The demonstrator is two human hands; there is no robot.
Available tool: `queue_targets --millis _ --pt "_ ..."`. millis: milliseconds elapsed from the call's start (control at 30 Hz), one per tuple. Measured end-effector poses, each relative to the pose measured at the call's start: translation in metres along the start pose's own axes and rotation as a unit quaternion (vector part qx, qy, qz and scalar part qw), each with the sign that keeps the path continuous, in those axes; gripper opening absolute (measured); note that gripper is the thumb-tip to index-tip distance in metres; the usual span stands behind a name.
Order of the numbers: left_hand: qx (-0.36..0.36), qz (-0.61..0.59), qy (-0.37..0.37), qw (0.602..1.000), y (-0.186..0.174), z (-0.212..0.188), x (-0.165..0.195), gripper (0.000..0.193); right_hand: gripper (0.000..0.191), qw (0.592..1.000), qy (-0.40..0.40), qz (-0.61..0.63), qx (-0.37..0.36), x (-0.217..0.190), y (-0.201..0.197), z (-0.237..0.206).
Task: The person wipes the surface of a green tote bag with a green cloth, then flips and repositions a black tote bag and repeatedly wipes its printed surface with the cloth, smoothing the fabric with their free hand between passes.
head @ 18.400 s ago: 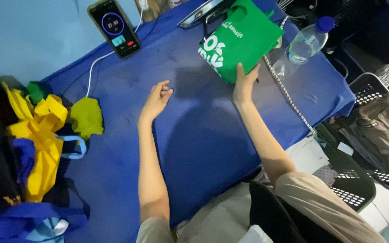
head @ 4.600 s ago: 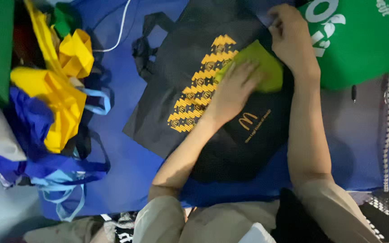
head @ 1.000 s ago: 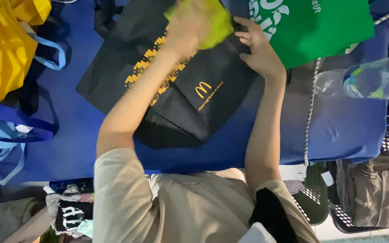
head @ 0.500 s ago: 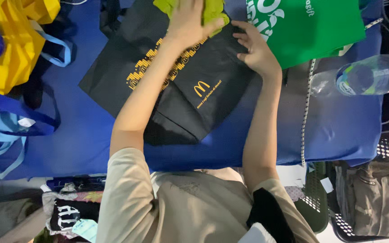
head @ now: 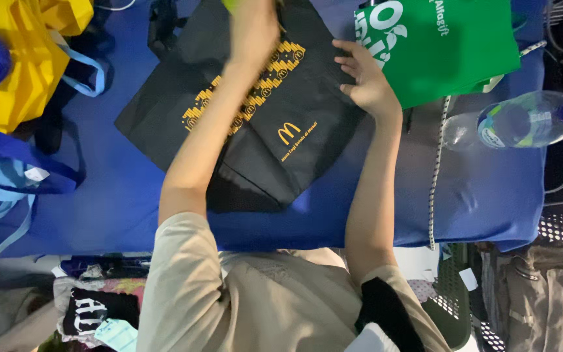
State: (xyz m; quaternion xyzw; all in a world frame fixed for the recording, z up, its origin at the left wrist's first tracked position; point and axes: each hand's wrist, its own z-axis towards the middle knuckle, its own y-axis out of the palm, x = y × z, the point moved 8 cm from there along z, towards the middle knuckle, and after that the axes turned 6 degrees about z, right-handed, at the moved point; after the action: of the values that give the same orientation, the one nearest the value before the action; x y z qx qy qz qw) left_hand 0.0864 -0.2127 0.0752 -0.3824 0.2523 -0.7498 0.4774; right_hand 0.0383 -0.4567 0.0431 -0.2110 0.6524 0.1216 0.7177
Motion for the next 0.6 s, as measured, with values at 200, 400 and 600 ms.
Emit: queue_targets --millis 200,400,600 --pt "-0.206 -0.243 0.140 0.938 0.023 -0.074 0.097 0.076 0.082 0.998 0.001 0.056 -0.017 0.027 -0.001 0.010" --pt "-0.181 0.010 0.178 0.967 0.024 -0.058 0.083 0.068 0.085 1.000 -0.012 0.024 -0.009 0.026 0.001 0.007" --pt "-0.198 0.043 0.059 0.978 0.029 -0.011 -0.007 0.027 0.088 1.000 -0.006 0.012 0.002 0.004 0.003 -0.001"
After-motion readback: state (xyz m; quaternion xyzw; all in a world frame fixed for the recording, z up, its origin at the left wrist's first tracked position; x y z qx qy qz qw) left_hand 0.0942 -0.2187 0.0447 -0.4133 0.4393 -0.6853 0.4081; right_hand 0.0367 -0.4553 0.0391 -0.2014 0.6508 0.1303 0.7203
